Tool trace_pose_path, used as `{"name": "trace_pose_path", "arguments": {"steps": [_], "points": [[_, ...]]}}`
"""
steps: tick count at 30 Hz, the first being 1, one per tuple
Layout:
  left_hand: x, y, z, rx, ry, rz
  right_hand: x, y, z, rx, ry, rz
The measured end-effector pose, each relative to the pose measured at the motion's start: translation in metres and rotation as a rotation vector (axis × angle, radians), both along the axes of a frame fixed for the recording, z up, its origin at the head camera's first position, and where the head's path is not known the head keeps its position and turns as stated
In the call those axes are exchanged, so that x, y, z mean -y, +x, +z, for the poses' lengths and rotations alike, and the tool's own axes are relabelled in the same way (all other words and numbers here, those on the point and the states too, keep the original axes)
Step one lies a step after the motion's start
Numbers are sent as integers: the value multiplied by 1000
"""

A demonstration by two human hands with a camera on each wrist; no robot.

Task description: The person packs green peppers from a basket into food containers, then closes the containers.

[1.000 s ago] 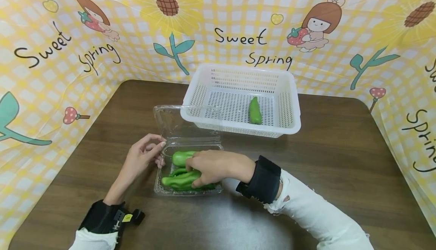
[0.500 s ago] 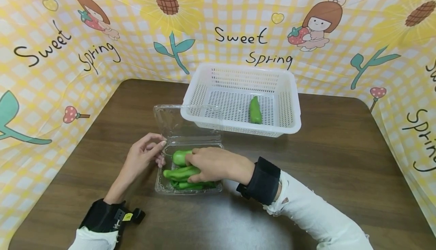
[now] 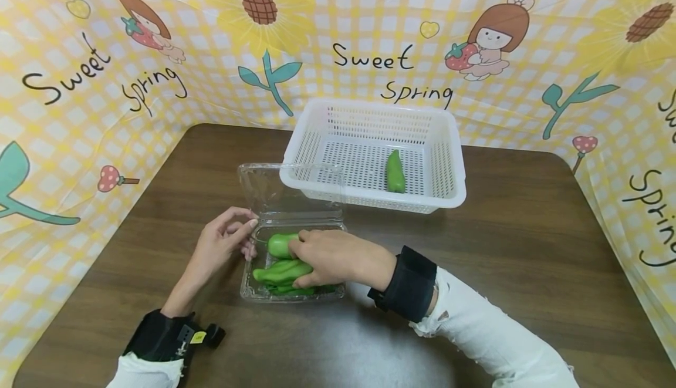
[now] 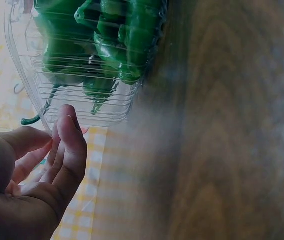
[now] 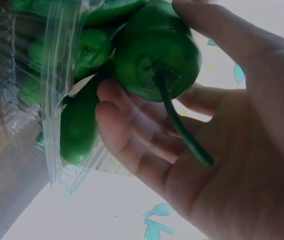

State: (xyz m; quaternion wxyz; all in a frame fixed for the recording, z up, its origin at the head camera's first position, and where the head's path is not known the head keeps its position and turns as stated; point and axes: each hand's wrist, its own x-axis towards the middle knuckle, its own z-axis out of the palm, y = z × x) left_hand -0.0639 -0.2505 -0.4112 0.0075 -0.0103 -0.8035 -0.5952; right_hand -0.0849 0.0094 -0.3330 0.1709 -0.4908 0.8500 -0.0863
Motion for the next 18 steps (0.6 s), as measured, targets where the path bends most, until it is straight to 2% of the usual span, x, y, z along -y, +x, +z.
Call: {"name": "trace_pose_path", "arguments": {"steps": [9, 18], "points": [[0, -1, -2, -7, 6, -3, -3, 4, 0, 54, 25, 5], [0, 0, -1, -7, 4, -5, -5, 5, 1, 57, 37, 9]]}}
